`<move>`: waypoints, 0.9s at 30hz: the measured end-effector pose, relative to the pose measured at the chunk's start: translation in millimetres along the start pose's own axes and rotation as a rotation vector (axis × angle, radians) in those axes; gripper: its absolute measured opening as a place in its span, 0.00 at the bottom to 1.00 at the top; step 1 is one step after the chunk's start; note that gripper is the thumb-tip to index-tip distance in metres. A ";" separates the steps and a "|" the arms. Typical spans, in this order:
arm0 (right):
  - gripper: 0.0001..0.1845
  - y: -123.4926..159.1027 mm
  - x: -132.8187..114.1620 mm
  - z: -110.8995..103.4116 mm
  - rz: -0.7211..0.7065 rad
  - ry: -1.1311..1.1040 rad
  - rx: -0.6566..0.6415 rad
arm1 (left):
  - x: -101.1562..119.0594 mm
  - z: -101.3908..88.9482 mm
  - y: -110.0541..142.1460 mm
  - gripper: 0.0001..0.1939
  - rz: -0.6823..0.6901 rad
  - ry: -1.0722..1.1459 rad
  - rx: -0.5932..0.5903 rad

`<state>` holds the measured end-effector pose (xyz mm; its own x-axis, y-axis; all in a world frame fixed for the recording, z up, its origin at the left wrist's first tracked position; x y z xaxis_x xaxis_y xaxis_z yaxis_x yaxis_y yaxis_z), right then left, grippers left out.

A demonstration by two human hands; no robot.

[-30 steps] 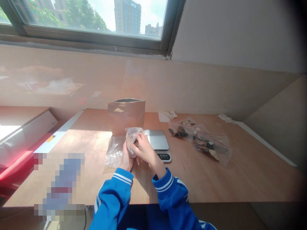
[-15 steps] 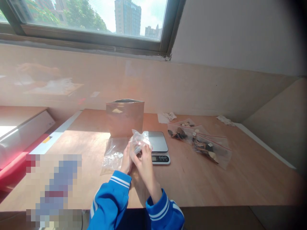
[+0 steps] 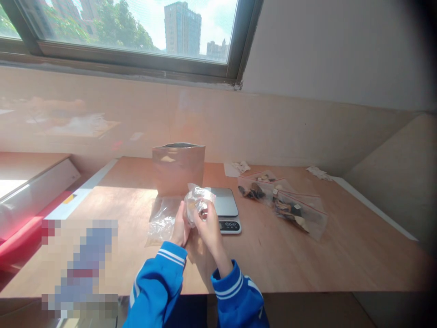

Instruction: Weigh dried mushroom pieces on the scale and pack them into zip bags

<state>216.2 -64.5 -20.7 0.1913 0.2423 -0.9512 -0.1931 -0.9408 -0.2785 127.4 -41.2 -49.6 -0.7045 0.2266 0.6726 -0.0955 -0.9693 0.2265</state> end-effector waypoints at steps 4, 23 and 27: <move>0.15 -13.8 0.4 -10.2 0.065 -0.012 0.054 | 5.0 -1.6 0.4 0.15 0.025 0.047 -0.038; 0.20 -26.1 -5.0 5.4 0.031 -0.288 -0.151 | 3.9 -12.2 -7.8 0.15 0.192 -0.083 -0.021; 0.17 -29.6 1.7 6.1 0.091 -0.268 -0.103 | 2.9 -15.1 -10.2 0.16 0.199 -0.071 0.003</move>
<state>216.4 -34.7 -14.9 -0.0859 0.1972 -0.9766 -0.0968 -0.9772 -0.1888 115.7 -32.1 -60.5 -0.6581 0.0369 0.7520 0.0428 -0.9954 0.0863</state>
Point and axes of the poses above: each hand's wrist, its own y-axis away from the middle knuckle, its own z-axis out of the palm, x = y × z, the point moved 2 cm from there along -y, towards the middle knuckle, and after that the axes turned 1 degree about -x, right-handed, at the moved point
